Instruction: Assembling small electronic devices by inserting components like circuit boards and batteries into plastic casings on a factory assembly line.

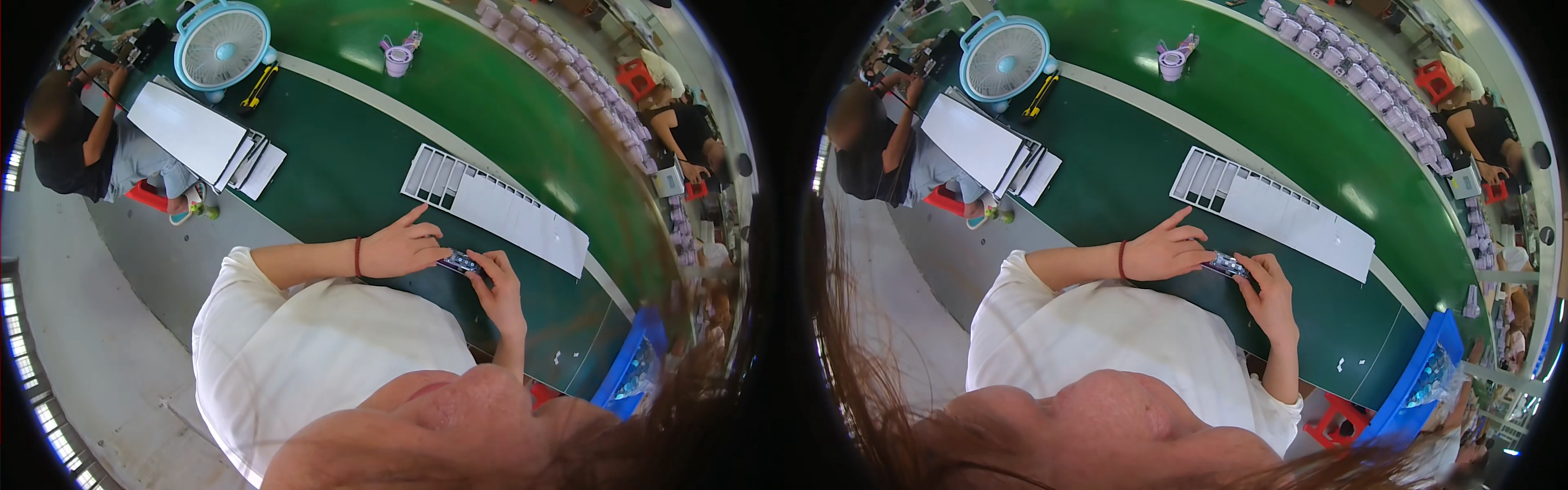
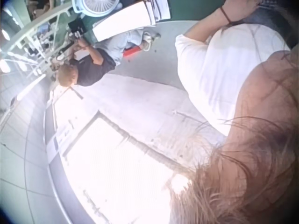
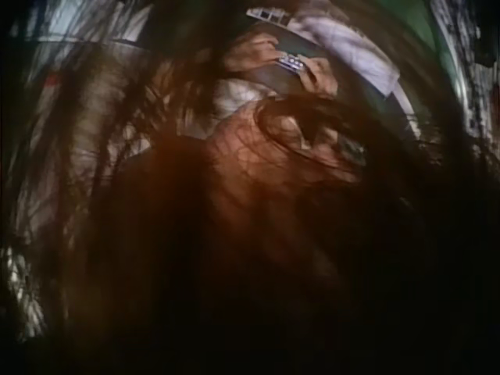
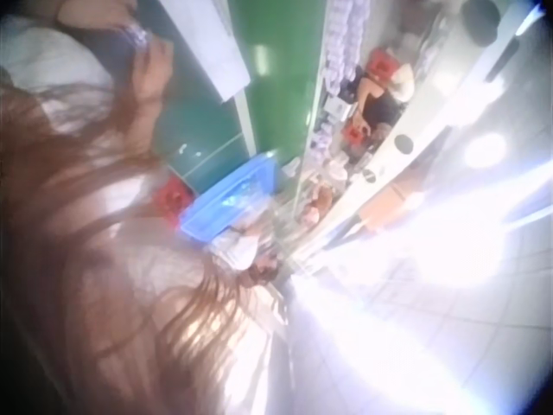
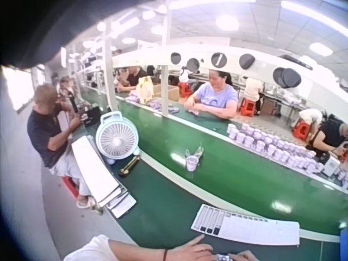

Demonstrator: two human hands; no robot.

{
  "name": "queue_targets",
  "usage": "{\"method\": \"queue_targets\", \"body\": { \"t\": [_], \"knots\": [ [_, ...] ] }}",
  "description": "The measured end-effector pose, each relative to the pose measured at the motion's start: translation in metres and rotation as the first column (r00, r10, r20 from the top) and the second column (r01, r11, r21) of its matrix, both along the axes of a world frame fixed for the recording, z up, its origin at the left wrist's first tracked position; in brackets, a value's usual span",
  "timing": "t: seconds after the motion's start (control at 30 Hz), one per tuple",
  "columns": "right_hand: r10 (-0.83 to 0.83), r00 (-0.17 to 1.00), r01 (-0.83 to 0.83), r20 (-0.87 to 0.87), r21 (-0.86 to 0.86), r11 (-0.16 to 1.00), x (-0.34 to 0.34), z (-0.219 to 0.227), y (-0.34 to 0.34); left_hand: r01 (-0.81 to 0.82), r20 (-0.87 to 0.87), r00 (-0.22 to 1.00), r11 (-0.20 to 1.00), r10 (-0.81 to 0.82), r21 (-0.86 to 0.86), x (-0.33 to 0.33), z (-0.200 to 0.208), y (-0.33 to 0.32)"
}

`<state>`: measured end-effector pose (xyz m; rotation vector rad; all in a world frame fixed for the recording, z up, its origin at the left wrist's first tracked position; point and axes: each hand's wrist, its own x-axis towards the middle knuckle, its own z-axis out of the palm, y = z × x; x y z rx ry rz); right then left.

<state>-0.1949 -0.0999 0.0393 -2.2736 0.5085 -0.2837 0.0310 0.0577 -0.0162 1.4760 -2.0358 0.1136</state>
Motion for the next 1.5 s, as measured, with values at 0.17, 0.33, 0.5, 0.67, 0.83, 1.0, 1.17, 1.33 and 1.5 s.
{"method": "queue_targets", "body": {
  "t": [0.17, 0.33, 0.5, 0.67, 0.83, 1.0, 1.17, 1.33, 1.5],
  "knots": [
    [0.009, 1.000, -0.009, 0.019, -0.029, 1.000, -0.002, -0.007, -0.005, -0.024, 0.057, 0.998, 1.000, 0.024, 0.000, 0.000, -0.001, 0.001],
    [0.128, 0.991, -0.125, 0.045, -0.049, 0.991, -0.001, -0.008, -0.007, 0.044, 0.177, 0.982, 0.992, -0.064, 0.118, 0.005, 0.015, 0.003],
    [0.055, 0.997, -0.058, 0.048, 0.060, 0.997, -0.009, -0.016, -0.003, 0.105, 0.179, 0.975, 0.985, -0.129, 0.135, 0.003, 0.018, -0.005],
    [0.067, 0.998, -0.069, 0.022, 0.135, 0.988, -0.010, -0.021, -0.003, 0.122, 0.155, 0.979, 0.991, -0.128, 0.051, 0.011, 0.012, -0.004],
    [0.101, 0.993, -0.109, 0.064, 0.134, 0.985, -0.001, -0.026, -0.003, 0.046, 0.117, 0.991, 0.988, -0.063, 0.145, 0.005, 0.015, -0.001],
    [0.103, 0.993, -0.101, 0.059, -0.034, 0.994, 0.002, -0.023, -0.001, 0.023, 0.087, 0.995, 0.983, -0.040, 0.185, 0.002, 0.013, -0.007],
    [0.102, 0.994, -0.101, 0.042, -0.028, 0.995, 0.010, -0.019, 0.000, 0.010, 0.031, 0.999, 0.998, -0.012, 0.067, 0.004, 0.002, 0.000],
    [0.088, 0.996, -0.087, 0.024, -0.065, 0.994, 0.012, -0.020, 0.001, 0.071, -0.091, 0.994, 0.995, -0.064, 0.071, 0.000, 0.002, -0.009],
    [0.089, 0.996, -0.090, -0.007, -0.067, 0.994, 0.018, -0.017, 0.009, 0.035, -0.032, 0.999, 0.999, -0.036, -0.026, -0.005, -0.012, -0.007]
  ]
}}
